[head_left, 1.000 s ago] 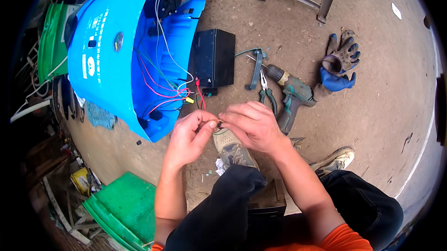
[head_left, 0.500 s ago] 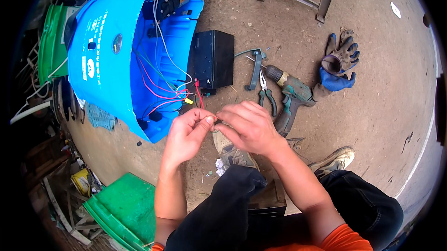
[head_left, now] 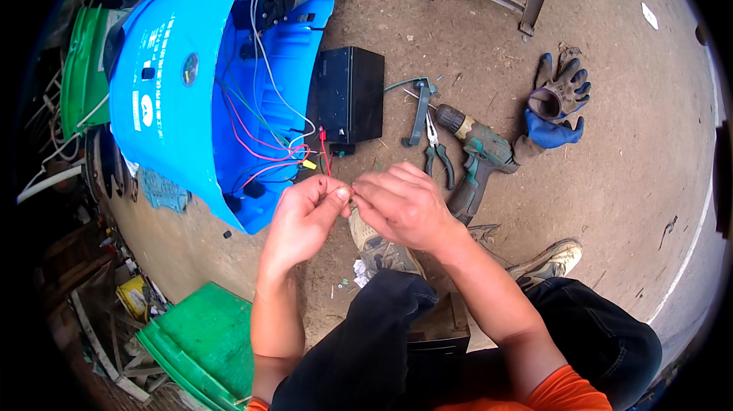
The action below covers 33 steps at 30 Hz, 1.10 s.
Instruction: The person strips the insulation from several colored wires and twists the exposed ends. They then insert these wires into a small black electronic component and secure the connections using yellow wire connectors.
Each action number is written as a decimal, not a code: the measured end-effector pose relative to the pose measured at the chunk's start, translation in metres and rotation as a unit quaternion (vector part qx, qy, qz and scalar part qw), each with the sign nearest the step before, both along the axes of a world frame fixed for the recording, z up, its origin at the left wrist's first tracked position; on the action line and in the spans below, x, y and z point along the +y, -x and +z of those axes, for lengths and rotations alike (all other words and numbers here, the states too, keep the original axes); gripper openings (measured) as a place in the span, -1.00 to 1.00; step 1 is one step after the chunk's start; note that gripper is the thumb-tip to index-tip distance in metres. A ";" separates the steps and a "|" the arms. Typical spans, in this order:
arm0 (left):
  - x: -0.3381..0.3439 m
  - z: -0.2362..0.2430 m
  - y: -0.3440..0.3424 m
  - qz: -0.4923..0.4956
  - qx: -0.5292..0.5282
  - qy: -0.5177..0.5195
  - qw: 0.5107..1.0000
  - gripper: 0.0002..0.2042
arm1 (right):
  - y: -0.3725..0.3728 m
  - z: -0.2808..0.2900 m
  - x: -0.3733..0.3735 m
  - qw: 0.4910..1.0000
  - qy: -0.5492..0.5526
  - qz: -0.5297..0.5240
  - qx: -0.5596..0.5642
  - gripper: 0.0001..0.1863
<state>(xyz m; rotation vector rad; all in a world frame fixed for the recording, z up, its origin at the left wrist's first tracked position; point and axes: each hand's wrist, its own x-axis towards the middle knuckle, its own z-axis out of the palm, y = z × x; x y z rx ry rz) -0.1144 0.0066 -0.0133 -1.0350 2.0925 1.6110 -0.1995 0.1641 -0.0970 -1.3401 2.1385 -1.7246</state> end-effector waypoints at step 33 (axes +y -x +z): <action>0.011 -0.005 -0.009 -0.130 0.236 0.236 0.934 -0.91 | -0.010 0.024 -0.006 0.889 -0.017 -0.001 -0.457 -0.69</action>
